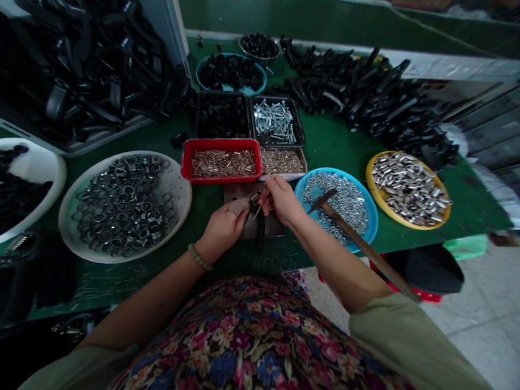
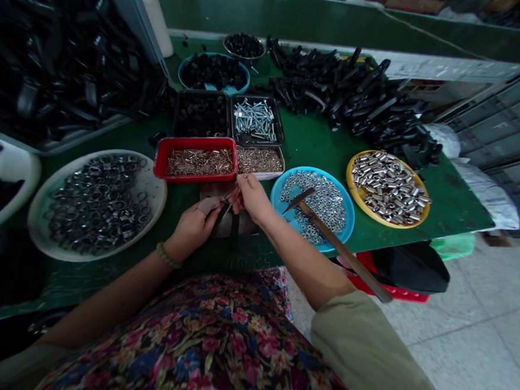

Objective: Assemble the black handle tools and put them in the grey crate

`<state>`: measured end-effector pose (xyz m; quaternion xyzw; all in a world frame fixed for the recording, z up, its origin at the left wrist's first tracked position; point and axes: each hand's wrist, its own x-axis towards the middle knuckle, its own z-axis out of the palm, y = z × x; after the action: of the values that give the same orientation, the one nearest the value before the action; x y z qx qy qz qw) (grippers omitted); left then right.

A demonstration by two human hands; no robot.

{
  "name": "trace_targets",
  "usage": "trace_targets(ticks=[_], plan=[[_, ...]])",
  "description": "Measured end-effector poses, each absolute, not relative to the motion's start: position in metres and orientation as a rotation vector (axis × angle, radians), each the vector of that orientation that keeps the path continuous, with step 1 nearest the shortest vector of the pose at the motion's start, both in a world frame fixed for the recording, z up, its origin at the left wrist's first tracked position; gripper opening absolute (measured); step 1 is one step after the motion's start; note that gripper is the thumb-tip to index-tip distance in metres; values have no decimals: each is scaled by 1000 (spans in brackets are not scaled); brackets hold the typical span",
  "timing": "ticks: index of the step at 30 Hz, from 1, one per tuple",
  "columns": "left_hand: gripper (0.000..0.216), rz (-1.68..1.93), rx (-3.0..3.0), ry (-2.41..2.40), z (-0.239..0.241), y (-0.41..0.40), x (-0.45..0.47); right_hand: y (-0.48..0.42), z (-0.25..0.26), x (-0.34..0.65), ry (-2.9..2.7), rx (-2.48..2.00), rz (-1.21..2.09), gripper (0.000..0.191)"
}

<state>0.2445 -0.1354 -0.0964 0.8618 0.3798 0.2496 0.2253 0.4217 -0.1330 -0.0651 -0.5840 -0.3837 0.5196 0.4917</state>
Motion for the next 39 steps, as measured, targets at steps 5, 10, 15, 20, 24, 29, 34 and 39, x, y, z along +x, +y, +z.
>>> trace_targets(ticks=[5, 10, 15, 20, 24, 29, 34, 39], plan=[[21, 721, 2376, 1008, -98, -135, 244, -154, -63, 421, -1145, -1405, 836, 18], [21, 708, 2369, 1017, -98, -135, 244, -168, -65, 416, -1427, -1471, 633, 11], [22, 705, 2355, 1006, -99, -135, 244, -174, -70, 412, -1562, -1531, 493, 11], [22, 706, 2364, 1010, -99, -134, 244, -174, -71, 407, -1723, -1558, 308, 15], [21, 721, 2354, 1005, -99, -134, 243, -174, -75, 406, -1722, -1545, 293, 17], [20, 723, 2335, 998, -101, -134, 242, -180, -85, 412, -1590, -1529, 376, 20], [20, 732, 2336, 997, -103, -134, 242, -181, -87, 413, -1566, -1509, 399, 24], [19, 749, 2342, 992, -103, -134, 242, -180, -85, 413, -1573, -1521, 407, 26]])
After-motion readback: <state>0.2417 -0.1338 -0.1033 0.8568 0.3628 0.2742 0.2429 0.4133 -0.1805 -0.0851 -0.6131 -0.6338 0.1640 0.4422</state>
